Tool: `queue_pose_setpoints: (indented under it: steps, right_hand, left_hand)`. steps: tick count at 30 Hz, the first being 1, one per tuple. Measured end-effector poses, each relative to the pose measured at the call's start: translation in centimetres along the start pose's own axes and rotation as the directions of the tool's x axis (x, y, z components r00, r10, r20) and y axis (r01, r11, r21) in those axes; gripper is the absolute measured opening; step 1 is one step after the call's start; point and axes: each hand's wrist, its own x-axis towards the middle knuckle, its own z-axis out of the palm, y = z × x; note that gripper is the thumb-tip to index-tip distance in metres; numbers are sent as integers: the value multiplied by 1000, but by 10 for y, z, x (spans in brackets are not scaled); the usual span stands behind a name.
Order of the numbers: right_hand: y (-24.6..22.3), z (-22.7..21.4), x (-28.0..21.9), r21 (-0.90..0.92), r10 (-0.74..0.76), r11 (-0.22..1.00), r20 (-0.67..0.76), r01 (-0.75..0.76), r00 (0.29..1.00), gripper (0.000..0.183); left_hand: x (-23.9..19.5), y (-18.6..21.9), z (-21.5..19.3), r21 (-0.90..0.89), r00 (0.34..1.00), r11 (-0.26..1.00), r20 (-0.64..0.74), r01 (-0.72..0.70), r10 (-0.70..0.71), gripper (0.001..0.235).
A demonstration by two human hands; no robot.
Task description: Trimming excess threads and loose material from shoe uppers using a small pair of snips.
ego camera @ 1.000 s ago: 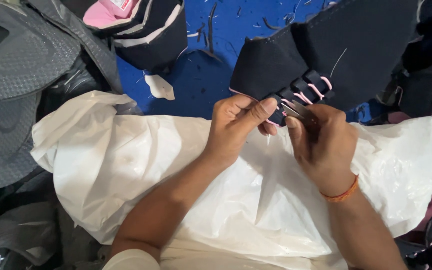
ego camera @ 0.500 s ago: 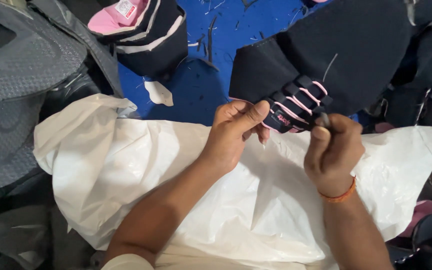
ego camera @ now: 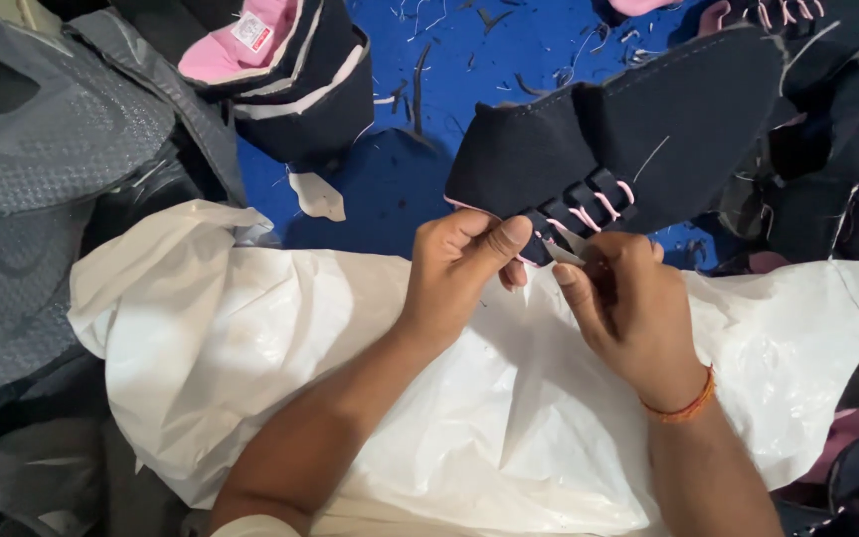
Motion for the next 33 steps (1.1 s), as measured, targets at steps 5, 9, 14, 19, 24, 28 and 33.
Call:
queue_pose_setpoints:
  steps: [5, 9, 14, 19, 24, 28, 33]
  right_hand:
    - [-8, -1, 4, -36, -11, 999, 2, 11, 1000, 31]
    - [-11, -2, 4, -28, 42, 999, 20, -41, 999, 28]
    - [-12, 0, 4, -8, 69, 998, 14, -69, 998, 27]
    - [-8, 2, 5, 0, 66, 998, 0, -66, 998, 26]
    - [-5, 0, 7, 72, 151, 985, 72, -156, 986, 26]
    - [-4, -4, 10, 85, 149, 984, 93, -157, 984, 27]
    - [-3, -5, 13, 131, 143, 979, 115, -157, 983, 27]
  left_hand:
    - [-1, 3, 0, 65, 1000, 998, -19, -19, 20, 36]
    - [-3, 4, 1, 155, 998, 986, -21, -61, 65, 35]
    - [-2, 9, 4, 199, 993, 974, -14, -109, 114, 34]
    - [-1, 5, 0, 154, 997, 986, -21, -67, 71, 37]
    - [1, 2, -1, 126, 999, 991, -23, -32, 36, 40]
    - [1, 2, -1, 112, 999, 993, -26, -21, 24, 38]
    - [2, -2, -3, 76, 999, 997, -31, 26, -23, 39]
